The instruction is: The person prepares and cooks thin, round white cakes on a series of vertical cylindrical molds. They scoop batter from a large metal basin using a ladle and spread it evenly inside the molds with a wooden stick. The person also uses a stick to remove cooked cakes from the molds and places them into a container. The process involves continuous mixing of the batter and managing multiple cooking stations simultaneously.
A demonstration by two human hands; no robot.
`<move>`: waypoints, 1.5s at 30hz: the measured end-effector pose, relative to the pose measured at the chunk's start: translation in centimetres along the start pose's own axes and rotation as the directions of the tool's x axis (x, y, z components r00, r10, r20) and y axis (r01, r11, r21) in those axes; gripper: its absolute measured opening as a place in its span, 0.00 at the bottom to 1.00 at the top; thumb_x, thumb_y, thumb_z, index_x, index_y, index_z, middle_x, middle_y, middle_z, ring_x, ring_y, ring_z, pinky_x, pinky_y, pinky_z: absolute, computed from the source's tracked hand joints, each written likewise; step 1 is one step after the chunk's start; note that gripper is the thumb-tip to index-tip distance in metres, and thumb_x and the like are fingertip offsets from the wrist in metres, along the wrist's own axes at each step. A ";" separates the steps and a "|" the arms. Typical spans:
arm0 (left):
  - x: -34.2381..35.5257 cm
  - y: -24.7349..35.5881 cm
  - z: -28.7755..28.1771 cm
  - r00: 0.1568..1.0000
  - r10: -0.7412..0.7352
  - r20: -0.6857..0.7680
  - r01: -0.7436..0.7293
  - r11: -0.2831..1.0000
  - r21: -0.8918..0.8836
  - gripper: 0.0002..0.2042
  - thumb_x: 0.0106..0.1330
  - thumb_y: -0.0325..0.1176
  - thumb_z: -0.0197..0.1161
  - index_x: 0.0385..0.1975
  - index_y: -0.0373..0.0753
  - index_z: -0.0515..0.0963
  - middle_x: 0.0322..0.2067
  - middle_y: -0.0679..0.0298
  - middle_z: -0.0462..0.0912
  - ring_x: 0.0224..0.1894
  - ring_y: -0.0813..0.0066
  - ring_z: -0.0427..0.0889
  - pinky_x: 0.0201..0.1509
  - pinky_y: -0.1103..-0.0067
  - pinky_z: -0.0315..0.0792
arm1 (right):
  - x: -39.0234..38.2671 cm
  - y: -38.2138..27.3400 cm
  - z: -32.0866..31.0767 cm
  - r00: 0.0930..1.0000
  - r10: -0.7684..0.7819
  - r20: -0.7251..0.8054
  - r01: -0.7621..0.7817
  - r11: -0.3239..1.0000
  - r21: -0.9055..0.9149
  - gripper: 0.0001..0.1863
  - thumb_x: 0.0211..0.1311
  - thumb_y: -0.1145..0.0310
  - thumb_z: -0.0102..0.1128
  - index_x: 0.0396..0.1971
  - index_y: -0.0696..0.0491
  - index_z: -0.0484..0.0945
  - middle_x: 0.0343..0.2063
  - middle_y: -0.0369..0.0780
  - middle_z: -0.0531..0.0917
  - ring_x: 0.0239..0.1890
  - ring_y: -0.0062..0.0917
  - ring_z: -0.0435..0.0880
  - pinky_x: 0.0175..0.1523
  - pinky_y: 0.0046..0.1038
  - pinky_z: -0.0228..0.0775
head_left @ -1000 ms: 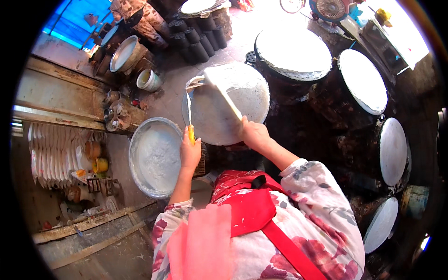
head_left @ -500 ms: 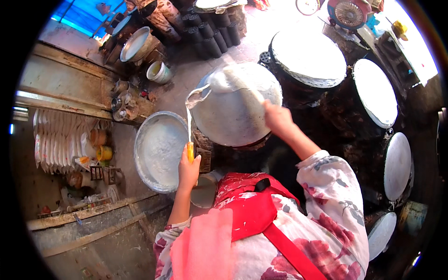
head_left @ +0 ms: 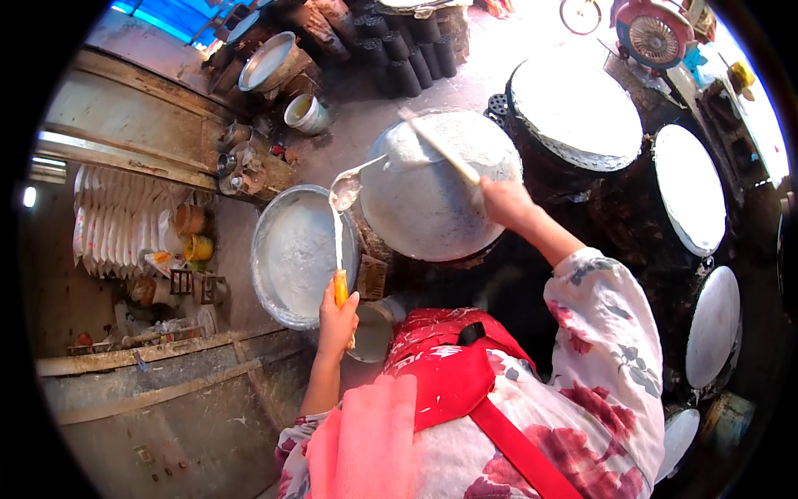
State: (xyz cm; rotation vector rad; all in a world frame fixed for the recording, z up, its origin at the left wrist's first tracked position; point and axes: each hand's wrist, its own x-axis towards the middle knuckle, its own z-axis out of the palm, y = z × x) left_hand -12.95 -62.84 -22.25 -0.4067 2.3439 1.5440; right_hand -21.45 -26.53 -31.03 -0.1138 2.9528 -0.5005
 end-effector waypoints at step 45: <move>-6.7 -1.8 -3.0 0.964 -0.262 0.044 0.257 0.876 -0.407 0.07 0.65 0.32 0.54 0.38 0.40 0.65 0.21 0.67 0.68 0.12 0.84 0.65 0.12 0.87 0.59 | 0.7 1.0 -4.4 0.955 -0.256 0.151 0.274 0.956 -0.109 0.13 0.57 0.72 0.45 0.42 0.58 0.70 0.22 0.46 0.80 0.25 0.42 0.81 0.28 0.40 0.71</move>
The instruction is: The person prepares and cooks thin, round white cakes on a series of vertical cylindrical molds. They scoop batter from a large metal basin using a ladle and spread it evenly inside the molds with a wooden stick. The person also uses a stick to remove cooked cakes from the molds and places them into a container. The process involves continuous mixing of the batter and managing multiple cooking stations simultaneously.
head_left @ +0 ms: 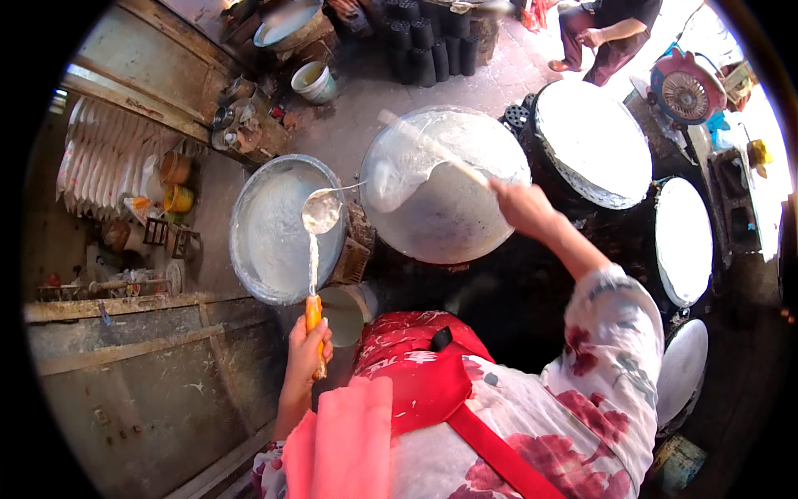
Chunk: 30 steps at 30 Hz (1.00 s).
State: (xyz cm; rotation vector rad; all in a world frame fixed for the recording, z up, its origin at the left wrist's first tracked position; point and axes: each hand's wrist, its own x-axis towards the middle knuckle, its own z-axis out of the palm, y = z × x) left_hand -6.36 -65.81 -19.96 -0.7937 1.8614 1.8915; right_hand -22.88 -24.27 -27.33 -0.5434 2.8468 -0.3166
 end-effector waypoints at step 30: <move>1.4 0.9 -3.2 0.885 0.357 0.298 -0.398 0.913 0.088 0.17 0.66 0.30 0.52 0.55 0.37 0.62 0.22 0.69 0.65 0.14 0.88 0.61 0.16 0.90 0.58 | -7.8 -23.5 12.9 0.895 0.443 0.050 -0.342 0.611 0.714 0.17 0.65 0.57 0.43 0.37 0.56 0.73 0.30 0.55 0.79 0.37 0.51 0.77 0.42 0.45 0.68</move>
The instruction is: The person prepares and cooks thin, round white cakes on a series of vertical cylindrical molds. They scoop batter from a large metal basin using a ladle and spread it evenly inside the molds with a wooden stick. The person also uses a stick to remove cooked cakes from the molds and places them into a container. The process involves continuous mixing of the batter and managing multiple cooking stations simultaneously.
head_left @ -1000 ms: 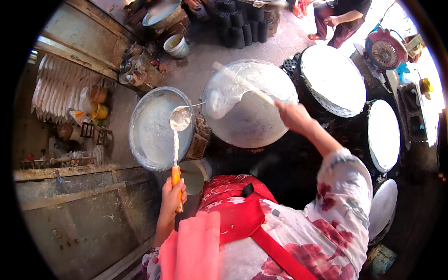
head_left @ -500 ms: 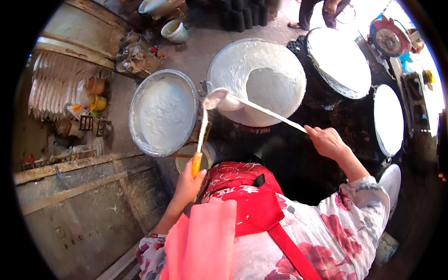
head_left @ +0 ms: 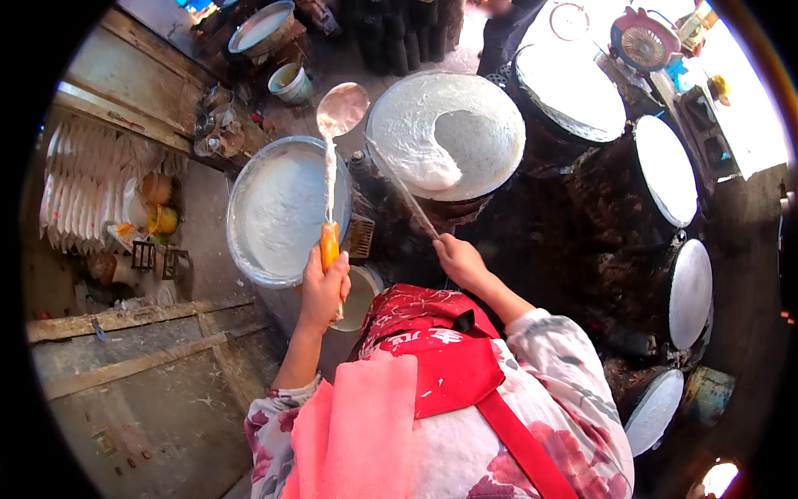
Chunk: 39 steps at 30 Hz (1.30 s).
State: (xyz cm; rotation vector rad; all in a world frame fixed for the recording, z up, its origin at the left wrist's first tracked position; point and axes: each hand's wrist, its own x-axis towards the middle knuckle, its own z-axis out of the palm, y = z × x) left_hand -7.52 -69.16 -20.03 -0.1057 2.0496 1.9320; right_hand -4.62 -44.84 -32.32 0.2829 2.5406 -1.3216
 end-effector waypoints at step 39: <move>2.1 -0.3 2.9 0.965 -0.209 0.161 0.237 0.953 -0.187 0.15 0.70 0.36 0.46 0.53 0.38 0.62 0.20 0.65 0.67 0.12 0.81 0.65 0.15 0.85 0.62 | -2.1 9.8 -9.4 0.933 0.154 -0.327 -0.155 0.988 0.022 0.16 0.64 0.58 0.44 0.29 0.56 0.73 0.26 0.52 0.79 0.33 0.49 0.78 0.38 0.45 0.69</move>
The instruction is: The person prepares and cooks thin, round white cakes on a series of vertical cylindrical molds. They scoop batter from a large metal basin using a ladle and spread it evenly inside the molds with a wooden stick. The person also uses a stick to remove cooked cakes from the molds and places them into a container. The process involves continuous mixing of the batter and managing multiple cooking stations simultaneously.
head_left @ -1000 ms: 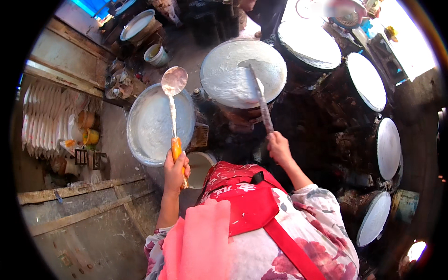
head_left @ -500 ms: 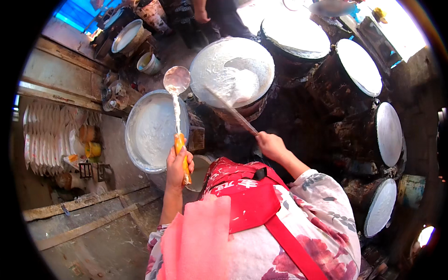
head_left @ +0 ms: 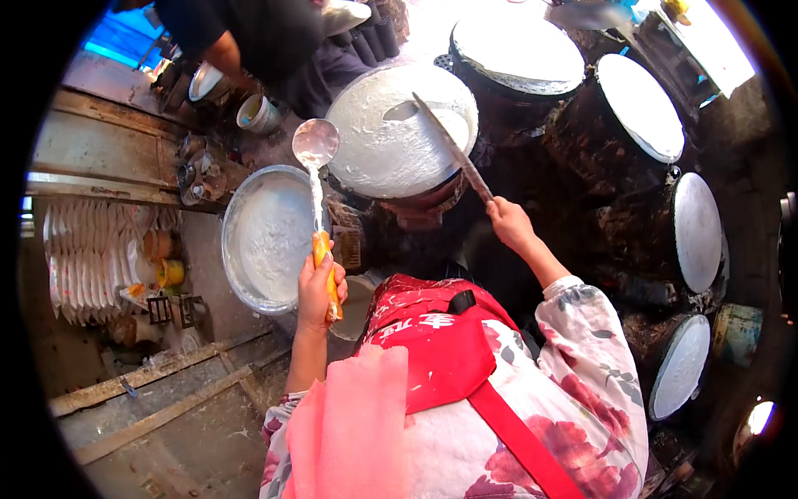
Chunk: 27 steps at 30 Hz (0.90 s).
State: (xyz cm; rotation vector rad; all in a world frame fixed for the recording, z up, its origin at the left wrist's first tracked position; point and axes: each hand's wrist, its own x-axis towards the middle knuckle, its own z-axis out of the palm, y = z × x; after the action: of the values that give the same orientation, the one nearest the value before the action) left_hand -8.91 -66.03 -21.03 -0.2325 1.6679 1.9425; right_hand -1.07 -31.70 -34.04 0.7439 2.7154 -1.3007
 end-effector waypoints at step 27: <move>0.1 0.2 4.1 0.992 -0.088 -0.086 0.083 0.995 -0.062 0.16 0.71 0.37 0.45 0.55 0.40 0.61 0.20 0.65 0.67 0.12 0.81 0.64 0.14 0.84 0.60 | 20.8 -4.5 -4.9 0.938 -0.288 0.194 0.345 0.833 -0.433 0.09 0.52 0.68 0.48 0.28 0.56 0.77 0.26 0.47 0.82 0.33 0.40 0.82 0.38 0.39 0.73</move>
State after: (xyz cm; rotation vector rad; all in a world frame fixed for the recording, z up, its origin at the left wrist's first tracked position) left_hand -8.21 -62.15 -20.04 -0.4114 1.6308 1.9432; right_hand -20.66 -22.02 -32.50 0.1631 2.9501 -0.6383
